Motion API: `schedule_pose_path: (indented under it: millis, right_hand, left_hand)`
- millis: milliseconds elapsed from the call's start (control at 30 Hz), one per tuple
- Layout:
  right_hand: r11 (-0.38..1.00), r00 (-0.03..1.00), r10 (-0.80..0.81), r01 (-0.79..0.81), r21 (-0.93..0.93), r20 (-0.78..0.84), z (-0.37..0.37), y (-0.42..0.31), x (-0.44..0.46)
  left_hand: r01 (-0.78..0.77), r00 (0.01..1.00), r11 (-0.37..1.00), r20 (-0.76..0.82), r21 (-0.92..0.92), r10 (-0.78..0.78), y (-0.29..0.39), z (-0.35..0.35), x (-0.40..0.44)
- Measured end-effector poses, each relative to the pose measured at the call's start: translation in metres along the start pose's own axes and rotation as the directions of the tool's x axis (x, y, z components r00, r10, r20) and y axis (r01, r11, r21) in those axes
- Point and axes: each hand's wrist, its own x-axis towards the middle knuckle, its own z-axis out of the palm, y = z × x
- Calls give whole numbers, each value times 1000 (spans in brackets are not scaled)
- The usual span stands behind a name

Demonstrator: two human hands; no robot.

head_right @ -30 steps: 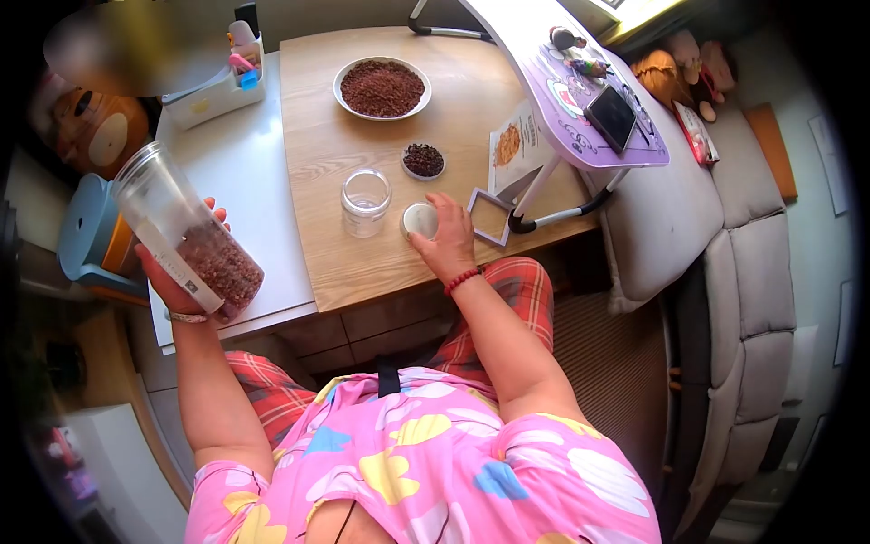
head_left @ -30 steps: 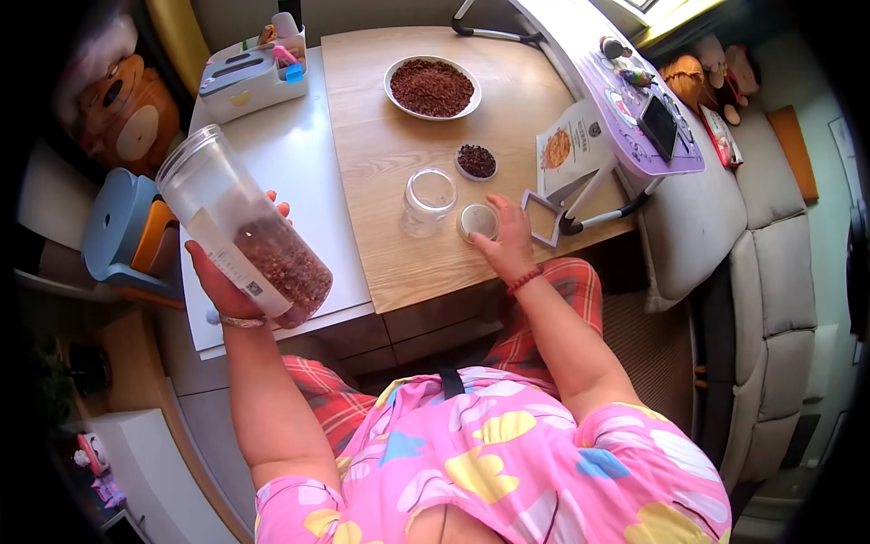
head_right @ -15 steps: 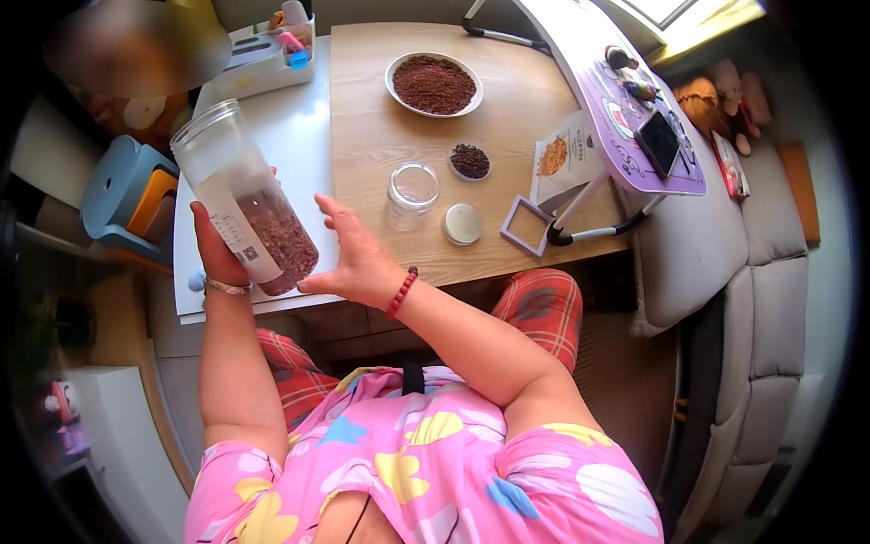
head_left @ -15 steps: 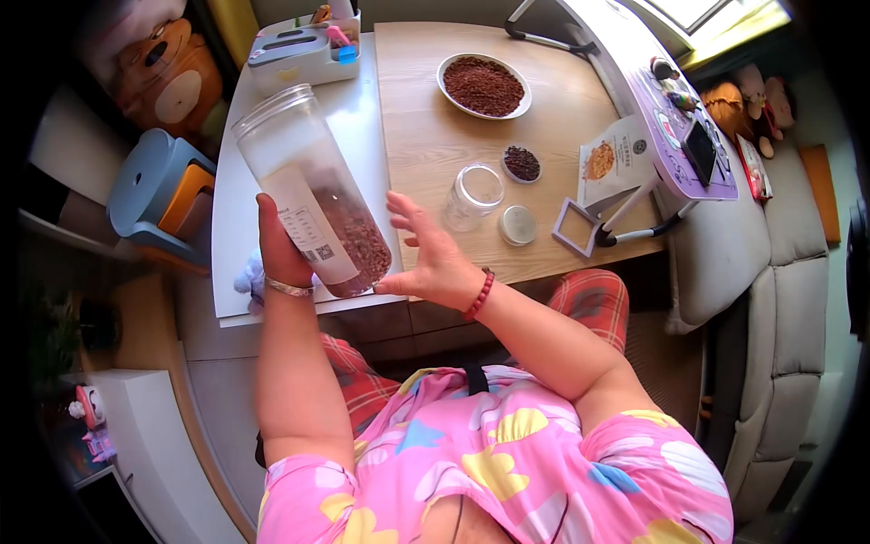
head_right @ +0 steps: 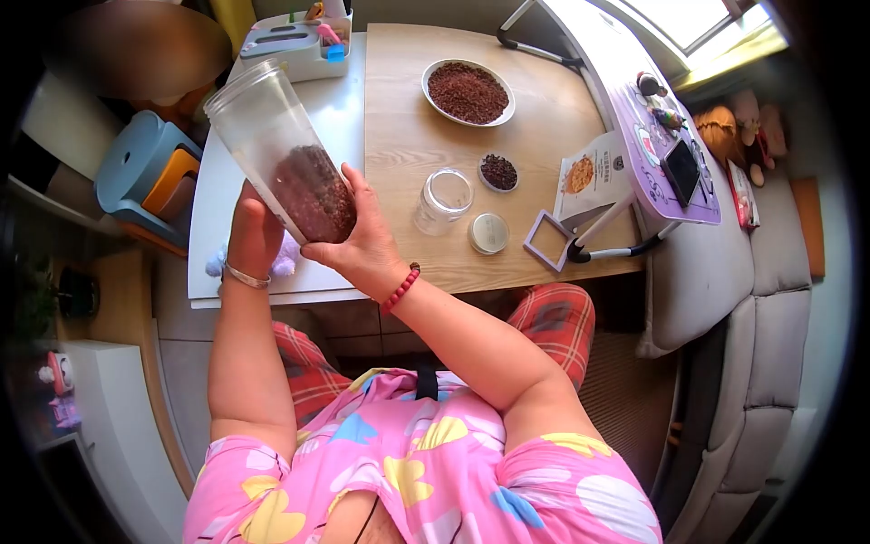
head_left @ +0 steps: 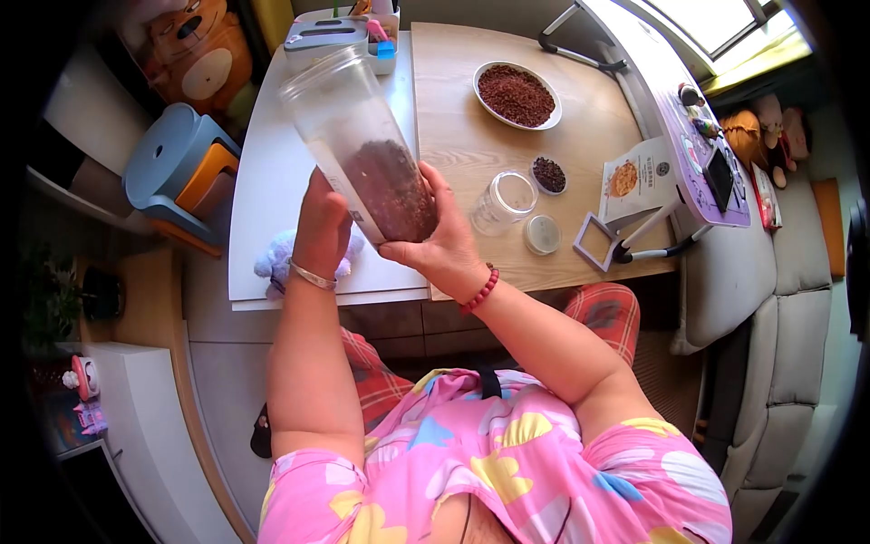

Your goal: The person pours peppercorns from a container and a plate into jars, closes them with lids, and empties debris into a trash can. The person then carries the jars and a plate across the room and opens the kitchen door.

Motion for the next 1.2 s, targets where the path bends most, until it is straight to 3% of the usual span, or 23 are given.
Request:
schedule_pose_path:
  millis: [33,133,267,433,533,567,667,733,800,900,1000,1067,1200]
  right_hand:
    - [982,999,-38,33,-185,-23,-1,3,0]
    - [946,993,-111,93,-310,-43,-1,7,-1]
    - [951,977,-185,149,-272,-110,-3,14,3]
    - [930,996,-6,39,-365,92,-29,-18,-1]
    - [989,999,46,-42,-139,27,-50,-42,15]
    - [989,999,45,-41,-140,25,-54,-51,20]
    - [999,1000,7,-7,-36,16,-61,-72,32]
    - [991,990,-105,96,90,92,-62,-80,38]
    - [988,983,-128,114,104,131,-65,-90,45]
    - [1000,987,20,-18,-17,161,-73,-104,48]
    - [988,972,116,-134,76,203,-83,-110,49]
    - [983,970,89,-123,137,226,-84,-109,50]
    - [991,955,127,-134,8,267,-91,-116,53]
  left_hand:
    - [22,1000,999,6,48,-23,0,1,1]
    - [52,998,996,-33,68,-50,-2,10,1]
    - [140,990,988,-8,61,-140,-3,21,0]
    - [201,979,980,26,-6,-201,1,12,-1]
    - [249,964,968,97,-17,-246,7,14,-4]
    - [249,964,968,99,-18,-246,7,15,-5]
    - [351,924,934,188,-65,-333,7,15,-6]
    - [390,894,920,254,-35,-369,3,13,-6]
    - [422,868,907,289,-3,-403,4,10,-7]
    - [452,856,887,330,-100,-398,2,6,-7]
    - [456,857,881,329,-128,-396,2,2,-5]
    - [488,825,872,350,-46,-443,3,0,-4]
    - [481,810,874,418,-70,-412,1,1,-4]
